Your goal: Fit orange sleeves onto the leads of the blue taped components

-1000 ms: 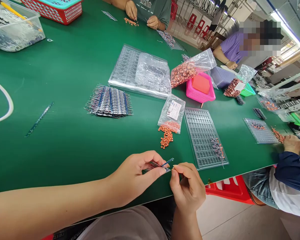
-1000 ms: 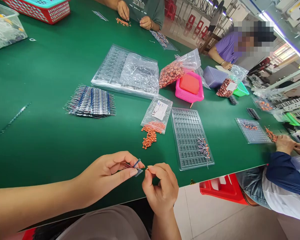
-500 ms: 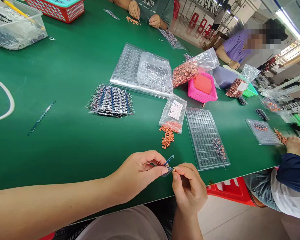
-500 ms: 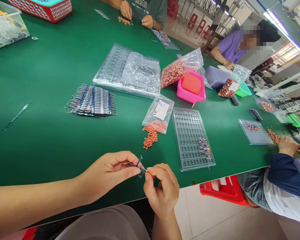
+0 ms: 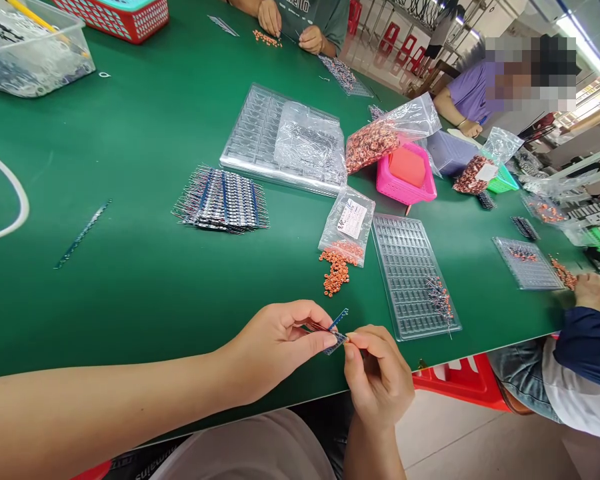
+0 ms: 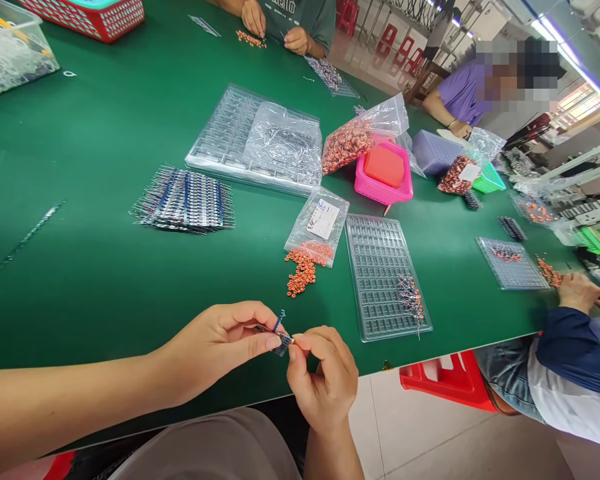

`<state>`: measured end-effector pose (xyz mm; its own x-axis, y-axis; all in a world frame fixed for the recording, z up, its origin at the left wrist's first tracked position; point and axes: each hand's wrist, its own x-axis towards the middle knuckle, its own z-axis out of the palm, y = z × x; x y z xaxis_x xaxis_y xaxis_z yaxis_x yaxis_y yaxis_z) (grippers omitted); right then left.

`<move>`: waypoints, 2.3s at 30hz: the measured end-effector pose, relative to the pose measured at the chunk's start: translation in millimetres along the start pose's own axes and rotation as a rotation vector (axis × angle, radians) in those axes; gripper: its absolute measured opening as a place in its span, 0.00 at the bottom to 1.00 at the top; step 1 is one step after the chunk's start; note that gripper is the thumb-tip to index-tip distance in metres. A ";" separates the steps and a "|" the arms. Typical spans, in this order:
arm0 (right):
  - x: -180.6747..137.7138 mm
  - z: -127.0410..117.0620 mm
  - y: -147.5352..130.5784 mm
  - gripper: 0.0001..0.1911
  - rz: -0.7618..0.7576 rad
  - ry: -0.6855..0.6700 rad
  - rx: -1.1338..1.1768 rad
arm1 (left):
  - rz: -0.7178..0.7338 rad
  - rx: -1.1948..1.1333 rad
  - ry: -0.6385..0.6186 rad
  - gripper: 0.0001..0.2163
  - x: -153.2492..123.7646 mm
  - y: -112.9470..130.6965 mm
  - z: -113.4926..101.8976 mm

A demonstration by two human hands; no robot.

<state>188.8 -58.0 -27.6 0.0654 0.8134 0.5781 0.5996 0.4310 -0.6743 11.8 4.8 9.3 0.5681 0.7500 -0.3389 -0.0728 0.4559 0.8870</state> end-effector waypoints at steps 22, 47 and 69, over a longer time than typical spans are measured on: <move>4.4 -6.5 3.5 0.05 0.186 -0.120 0.262 | -0.063 0.105 0.000 0.08 -1.2 4.6 0.2; 11.0 -15.6 13.7 0.03 0.463 -0.385 0.664 | -0.023 0.296 -0.116 0.10 -1.6 5.1 -5.6; 14.6 -17.7 10.6 0.04 0.499 -0.434 0.689 | 0.000 0.346 -0.160 0.09 -4.3 5.1 -4.1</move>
<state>210.2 -48.5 -18.2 -0.1978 0.9800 0.0230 -0.0286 0.0177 -0.9994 5.7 5.9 14.0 0.6907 0.6534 -0.3098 0.1929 0.2464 0.9498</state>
